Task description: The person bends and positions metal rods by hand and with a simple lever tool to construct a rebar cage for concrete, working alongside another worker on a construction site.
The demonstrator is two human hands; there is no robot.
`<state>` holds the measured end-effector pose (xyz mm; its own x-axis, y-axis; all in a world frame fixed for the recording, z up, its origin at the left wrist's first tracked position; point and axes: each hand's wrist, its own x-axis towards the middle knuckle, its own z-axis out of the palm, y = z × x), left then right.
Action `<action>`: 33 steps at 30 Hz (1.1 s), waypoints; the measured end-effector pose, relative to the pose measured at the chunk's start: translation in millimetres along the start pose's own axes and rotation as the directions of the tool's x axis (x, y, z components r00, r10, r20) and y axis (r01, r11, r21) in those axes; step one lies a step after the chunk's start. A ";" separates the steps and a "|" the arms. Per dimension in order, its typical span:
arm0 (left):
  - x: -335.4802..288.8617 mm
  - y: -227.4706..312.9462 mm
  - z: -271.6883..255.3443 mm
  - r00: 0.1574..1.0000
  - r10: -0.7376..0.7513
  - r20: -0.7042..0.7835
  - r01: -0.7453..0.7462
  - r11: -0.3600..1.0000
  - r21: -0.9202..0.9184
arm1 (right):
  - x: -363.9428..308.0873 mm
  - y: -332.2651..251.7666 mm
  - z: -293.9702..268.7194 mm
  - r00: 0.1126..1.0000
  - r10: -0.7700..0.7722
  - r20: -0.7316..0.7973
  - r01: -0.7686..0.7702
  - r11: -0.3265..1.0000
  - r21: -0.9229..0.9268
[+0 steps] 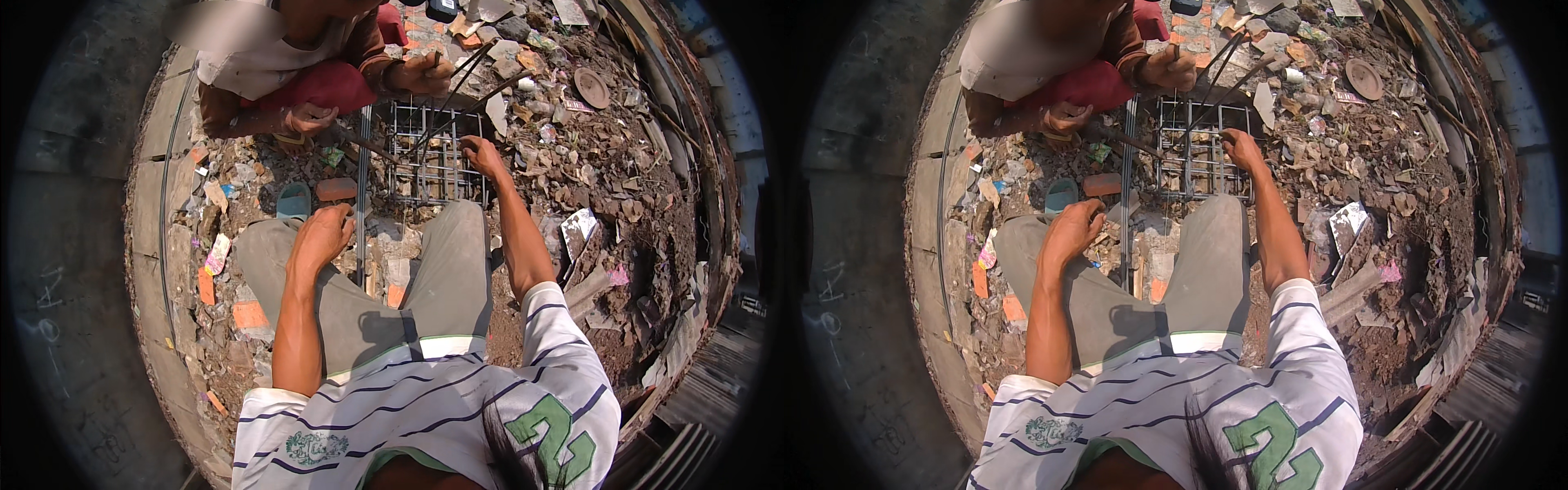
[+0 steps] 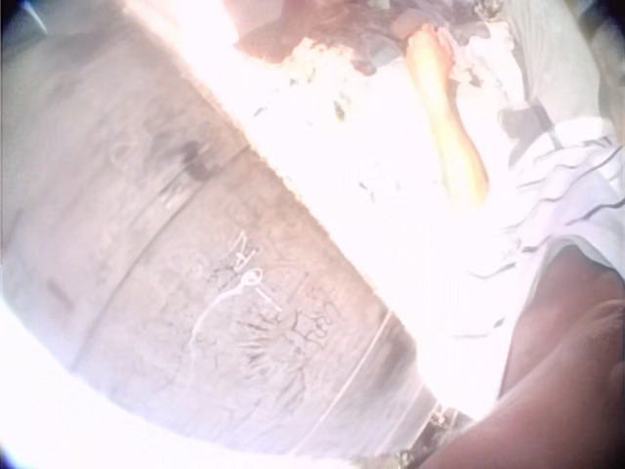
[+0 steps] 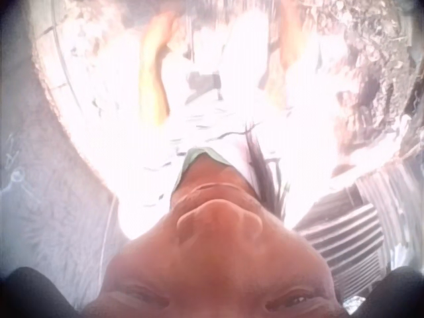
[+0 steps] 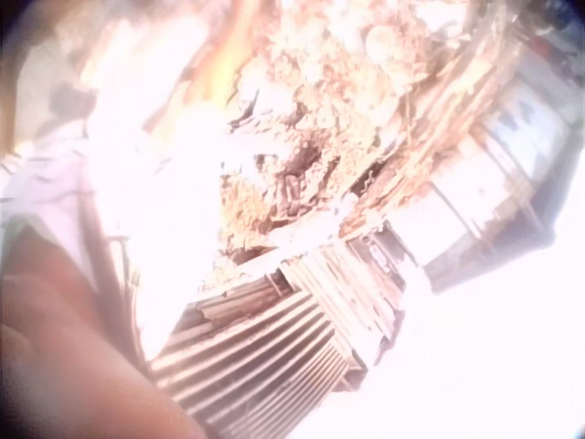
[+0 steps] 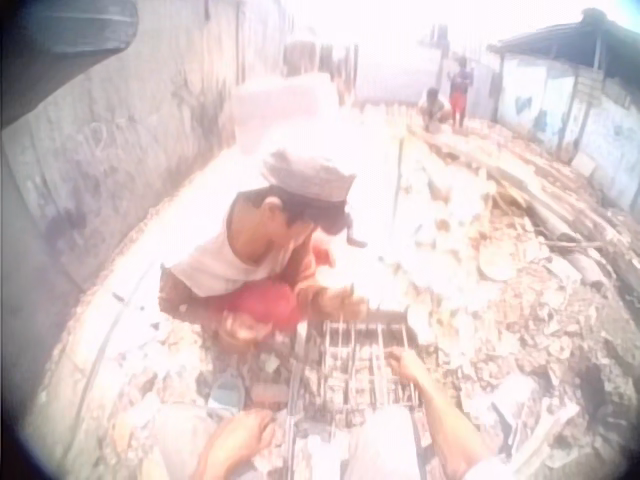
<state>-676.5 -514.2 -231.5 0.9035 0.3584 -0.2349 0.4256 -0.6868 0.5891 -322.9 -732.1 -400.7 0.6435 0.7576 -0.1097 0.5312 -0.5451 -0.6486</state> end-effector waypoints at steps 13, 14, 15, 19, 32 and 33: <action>1.0 -2.7 -3.3 1.000 -0.022 -0.004 0.022 1.000 0.020 | -56.2 -15.3 37.9 0.967 0.191 -0.169 -0.161 0.972 0.173; 0.7 -3.1 -3.1 1.000 -0.020 -0.007 0.021 0.999 0.036 | -58.1 -19.0 34.8 0.963 0.197 -0.184 -0.145 0.954 0.263; 0.6 -3.5 -3.1 1.000 -0.008 -0.009 0.009 0.999 0.051 | -60.1 -23.3 32.3 0.947 0.258 -0.191 -0.180 0.920 0.348; 0.1 -4.0 -2.7 1.000 -0.010 -0.020 0.010 1.000 0.013 | -46.7 -37.8 18.4 0.935 0.210 -0.285 -0.078 0.908 0.411; -0.2 -13.2 1.6 0.997 0.024 -0.074 -0.024 1.000 -0.004 | -11.5 -47.2 16.0 0.950 0.073 -0.302 -0.002 0.973 0.231; -0.3 -12.9 1.0 0.998 0.020 -0.060 -0.021 1.000 -0.010 | -7.6 -48.2 16.7 0.951 0.011 -0.310 0.058 0.975 0.214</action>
<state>-682.2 -506.1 -239.8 0.9072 0.3820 -0.1761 0.4063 -0.6878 0.6016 -362.6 -705.5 -381.1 0.7884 0.6030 0.1215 0.4373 -0.4104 -0.8002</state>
